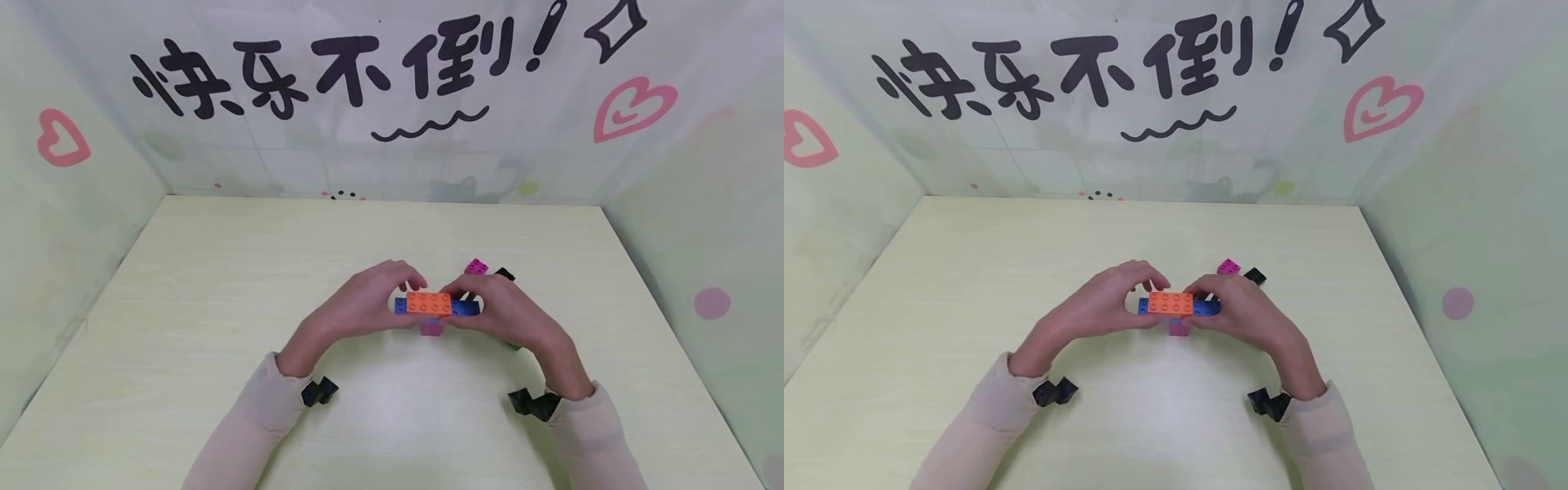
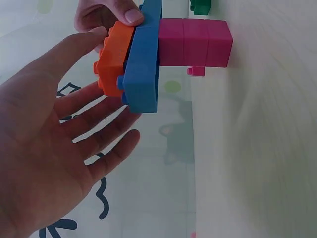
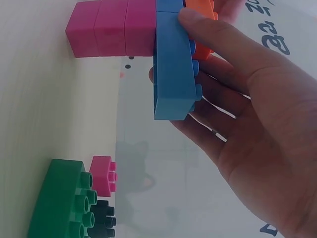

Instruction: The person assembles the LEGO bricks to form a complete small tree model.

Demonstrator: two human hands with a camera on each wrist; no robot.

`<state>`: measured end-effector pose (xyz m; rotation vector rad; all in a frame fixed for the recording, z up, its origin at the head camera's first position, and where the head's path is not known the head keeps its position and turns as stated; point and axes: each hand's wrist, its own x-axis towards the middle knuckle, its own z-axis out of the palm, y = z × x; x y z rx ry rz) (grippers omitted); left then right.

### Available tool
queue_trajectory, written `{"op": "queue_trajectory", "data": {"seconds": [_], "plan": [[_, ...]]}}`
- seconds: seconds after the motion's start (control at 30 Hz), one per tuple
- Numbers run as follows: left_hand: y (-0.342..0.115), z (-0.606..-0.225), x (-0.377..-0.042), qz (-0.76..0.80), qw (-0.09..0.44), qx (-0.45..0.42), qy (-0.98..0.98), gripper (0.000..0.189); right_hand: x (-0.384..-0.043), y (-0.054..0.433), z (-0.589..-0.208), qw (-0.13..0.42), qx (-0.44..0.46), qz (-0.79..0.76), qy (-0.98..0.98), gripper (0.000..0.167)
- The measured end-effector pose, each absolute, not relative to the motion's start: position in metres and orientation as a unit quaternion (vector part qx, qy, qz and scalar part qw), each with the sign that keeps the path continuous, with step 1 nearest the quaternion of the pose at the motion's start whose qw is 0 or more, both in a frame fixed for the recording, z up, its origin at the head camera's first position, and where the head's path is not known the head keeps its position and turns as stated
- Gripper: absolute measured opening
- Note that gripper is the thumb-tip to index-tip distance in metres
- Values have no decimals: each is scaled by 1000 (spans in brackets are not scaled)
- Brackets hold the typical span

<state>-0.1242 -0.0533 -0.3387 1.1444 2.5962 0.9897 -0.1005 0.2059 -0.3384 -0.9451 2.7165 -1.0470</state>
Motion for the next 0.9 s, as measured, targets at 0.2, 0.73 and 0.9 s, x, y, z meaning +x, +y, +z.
{"op": "queue_trajectory", "data": {"seconds": [0.2,0.73,0.9], "plan": [[-45,-345,-124,367,40,406,836,32,-101,206,-339,38,-317,-344,883,32],[-43,-346,-124,386,48,407,827,28,-100,207,-339,37,-315,-352,881,34],[-43,-347,-125,398,50,405,822,25,-101,206,-338,39,-316,-352,880,33]]}}
